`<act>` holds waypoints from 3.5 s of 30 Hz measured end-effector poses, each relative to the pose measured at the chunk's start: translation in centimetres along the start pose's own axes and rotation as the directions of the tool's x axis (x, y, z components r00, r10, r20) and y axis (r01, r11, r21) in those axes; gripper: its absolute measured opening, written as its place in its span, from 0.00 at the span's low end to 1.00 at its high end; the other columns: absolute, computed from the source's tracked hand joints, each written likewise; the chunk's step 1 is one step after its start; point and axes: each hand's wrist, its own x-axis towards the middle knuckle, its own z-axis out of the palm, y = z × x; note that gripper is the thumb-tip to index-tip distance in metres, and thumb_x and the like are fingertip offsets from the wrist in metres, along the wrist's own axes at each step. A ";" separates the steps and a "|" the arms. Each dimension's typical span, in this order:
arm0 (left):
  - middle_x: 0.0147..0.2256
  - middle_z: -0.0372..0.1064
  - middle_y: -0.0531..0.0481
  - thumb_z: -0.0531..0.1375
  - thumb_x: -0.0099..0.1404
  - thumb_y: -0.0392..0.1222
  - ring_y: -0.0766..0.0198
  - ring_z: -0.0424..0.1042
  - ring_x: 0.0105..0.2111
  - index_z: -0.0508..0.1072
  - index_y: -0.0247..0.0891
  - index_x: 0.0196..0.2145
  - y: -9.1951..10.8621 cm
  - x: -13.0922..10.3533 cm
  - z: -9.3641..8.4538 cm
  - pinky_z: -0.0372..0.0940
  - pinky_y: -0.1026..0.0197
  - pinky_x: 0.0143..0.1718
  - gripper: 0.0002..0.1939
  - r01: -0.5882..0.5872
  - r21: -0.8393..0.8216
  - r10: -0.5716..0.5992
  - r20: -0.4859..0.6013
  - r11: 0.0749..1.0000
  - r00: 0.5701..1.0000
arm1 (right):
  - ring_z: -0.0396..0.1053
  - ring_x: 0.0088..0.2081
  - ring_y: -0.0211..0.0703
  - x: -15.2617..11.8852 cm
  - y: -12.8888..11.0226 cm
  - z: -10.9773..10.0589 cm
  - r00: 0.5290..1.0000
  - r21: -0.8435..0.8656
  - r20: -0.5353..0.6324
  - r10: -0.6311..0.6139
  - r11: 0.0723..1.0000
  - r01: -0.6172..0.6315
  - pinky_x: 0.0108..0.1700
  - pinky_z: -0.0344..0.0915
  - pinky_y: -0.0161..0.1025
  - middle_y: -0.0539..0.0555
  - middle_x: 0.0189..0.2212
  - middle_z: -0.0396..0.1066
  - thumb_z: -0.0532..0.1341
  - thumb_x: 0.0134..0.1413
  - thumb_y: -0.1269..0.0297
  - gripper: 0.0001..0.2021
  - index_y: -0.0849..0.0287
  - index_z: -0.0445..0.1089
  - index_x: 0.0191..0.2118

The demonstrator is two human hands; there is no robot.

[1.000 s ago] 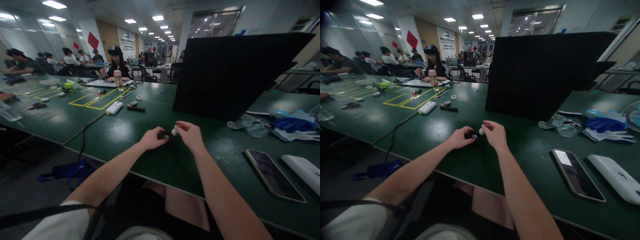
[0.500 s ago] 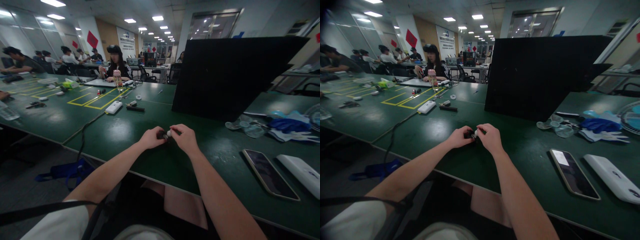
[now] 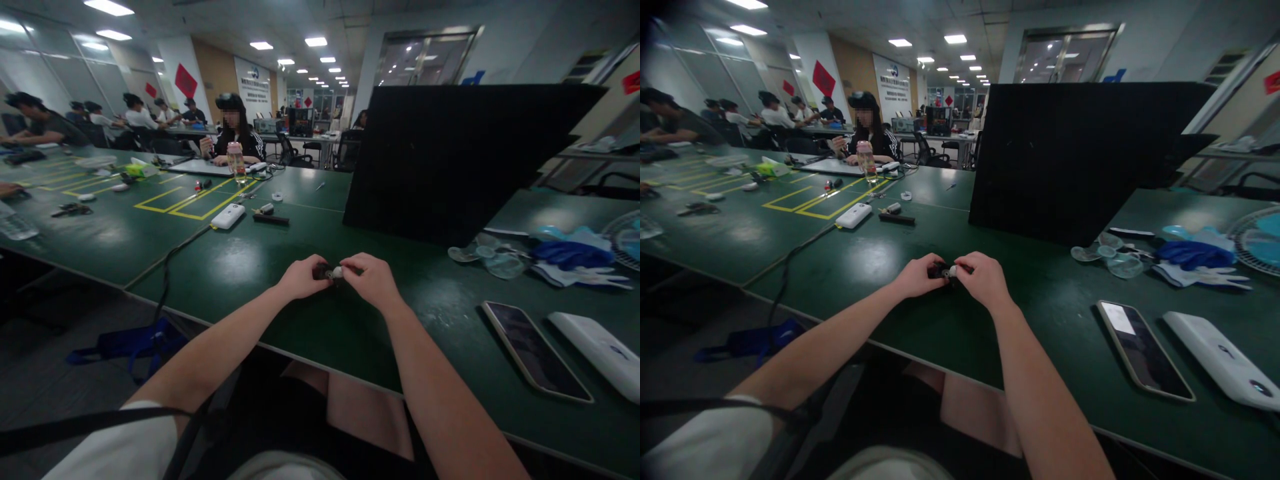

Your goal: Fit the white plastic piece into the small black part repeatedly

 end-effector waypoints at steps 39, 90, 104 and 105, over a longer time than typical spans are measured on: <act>0.49 0.76 0.47 0.66 0.62 0.50 0.56 0.75 0.49 0.71 0.44 0.54 0.3 -0.2 -0.4 0.70 0.52 0.52 0.24 -0.045 -0.026 0.046 0.042 0.999 0.998 | 0.73 0.36 0.49 -0.7 6.3 -1.2 0.829 0.138 -0.088 0.552 0.831 -0.538 0.37 0.66 0.43 0.59 0.34 0.76 0.44 0.66 0.34 0.35 0.58 0.75 0.34; 0.52 0.74 0.39 0.58 0.70 0.53 0.57 0.76 0.48 0.61 0.38 0.61 -10.8 3.4 -5.6 0.69 0.56 0.50 0.27 0.325 -0.138 -0.353 -0.382 0.935 0.854 | 0.73 0.34 0.49 -0.6 7.3 -0.5 0.818 0.141 0.002 0.575 0.810 -0.569 0.35 0.65 0.43 0.59 0.33 0.77 0.44 0.65 0.32 0.35 0.58 0.76 0.40; 0.50 0.75 0.38 0.57 0.70 0.56 0.48 0.76 0.49 0.62 0.40 0.60 7.2 3.9 8.0 0.70 0.49 0.51 0.27 -0.089 0.016 0.087 0.106 0.996 0.991 | 0.74 0.34 0.49 -0.9 8.1 -2.1 0.656 0.499 -0.248 0.713 0.674 -0.545 0.34 0.67 0.43 0.60 0.36 0.78 0.34 0.57 0.25 0.45 0.56 0.76 0.36; 0.50 0.74 0.38 0.57 0.71 0.56 0.49 0.76 0.49 0.62 0.40 0.60 7.1 4.0 8.0 0.70 0.50 0.51 0.27 -0.076 -0.057 0.081 0.093 0.995 0.992 | 0.74 0.34 0.49 -0.9 8.0 -2.2 0.665 0.479 -0.246 0.705 0.685 -0.549 0.35 0.67 0.43 0.60 0.36 0.78 0.34 0.58 0.25 0.45 0.57 0.76 0.36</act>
